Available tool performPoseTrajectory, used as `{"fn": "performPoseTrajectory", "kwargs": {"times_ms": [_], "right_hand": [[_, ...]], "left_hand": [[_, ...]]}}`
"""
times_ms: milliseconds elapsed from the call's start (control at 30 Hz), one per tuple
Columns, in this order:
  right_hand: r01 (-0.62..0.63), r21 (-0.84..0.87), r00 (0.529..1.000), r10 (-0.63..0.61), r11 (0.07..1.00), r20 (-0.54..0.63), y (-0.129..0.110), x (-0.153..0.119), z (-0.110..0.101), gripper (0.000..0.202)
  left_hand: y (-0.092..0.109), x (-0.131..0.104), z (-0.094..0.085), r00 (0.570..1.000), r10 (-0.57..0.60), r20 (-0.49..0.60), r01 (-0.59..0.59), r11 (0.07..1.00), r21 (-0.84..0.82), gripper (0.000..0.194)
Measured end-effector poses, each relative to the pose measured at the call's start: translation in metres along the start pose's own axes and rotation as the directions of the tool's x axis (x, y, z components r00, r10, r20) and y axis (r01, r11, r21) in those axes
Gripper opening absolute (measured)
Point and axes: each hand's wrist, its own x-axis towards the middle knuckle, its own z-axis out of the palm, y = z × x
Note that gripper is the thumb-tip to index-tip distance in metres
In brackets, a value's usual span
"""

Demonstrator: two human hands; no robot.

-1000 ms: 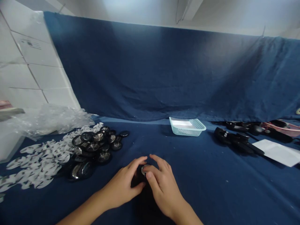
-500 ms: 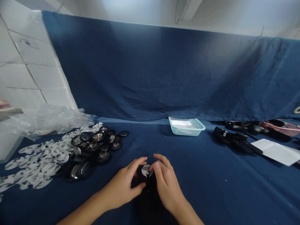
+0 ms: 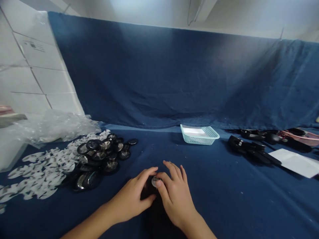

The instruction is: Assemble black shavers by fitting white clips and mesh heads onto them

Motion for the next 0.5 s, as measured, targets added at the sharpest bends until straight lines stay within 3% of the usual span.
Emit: {"fn": "performPoseTrajectory", "kwargs": {"times_ms": [67, 200, 333, 400, 500], "right_hand": [[-0.034, 0.036, 0.999, 0.035, 0.999, -0.041, 0.0012, -0.0001, -0.0001, 0.030], [-0.117, 0.262, 0.983, 0.150, 0.958, -0.109, 0.0051, -0.0020, 0.0019, 0.041], [-0.118, 0.414, 0.979, 0.177, 0.902, -0.106, 0.0055, -0.0033, 0.0043, 0.046], [-0.098, 0.408, 0.987, 0.142, 0.908, -0.080, 0.0036, -0.0033, 0.0044, 0.045], [-0.056, 0.268, 0.997, 0.066, 0.962, -0.027, -0.0004, -0.0024, 0.0027, 0.040]], "left_hand": [[0.0009, 0.0001, 0.0001, 1.000, 0.002, 0.001, -0.002, 1.000, -0.007, 0.072], [0.0031, -0.0008, 0.0000, 1.000, -0.007, 0.005, 0.007, 1.000, -0.018, 0.072], [0.0032, -0.0020, -0.0001, 1.000, 0.004, 0.005, -0.004, 1.000, -0.020, 0.073], [0.0030, -0.0022, -0.0003, 1.000, 0.010, 0.007, -0.010, 1.000, -0.019, 0.071], [0.0033, -0.0021, -0.0010, 1.000, 0.007, 0.011, -0.006, 1.000, -0.017, 0.069]]}}
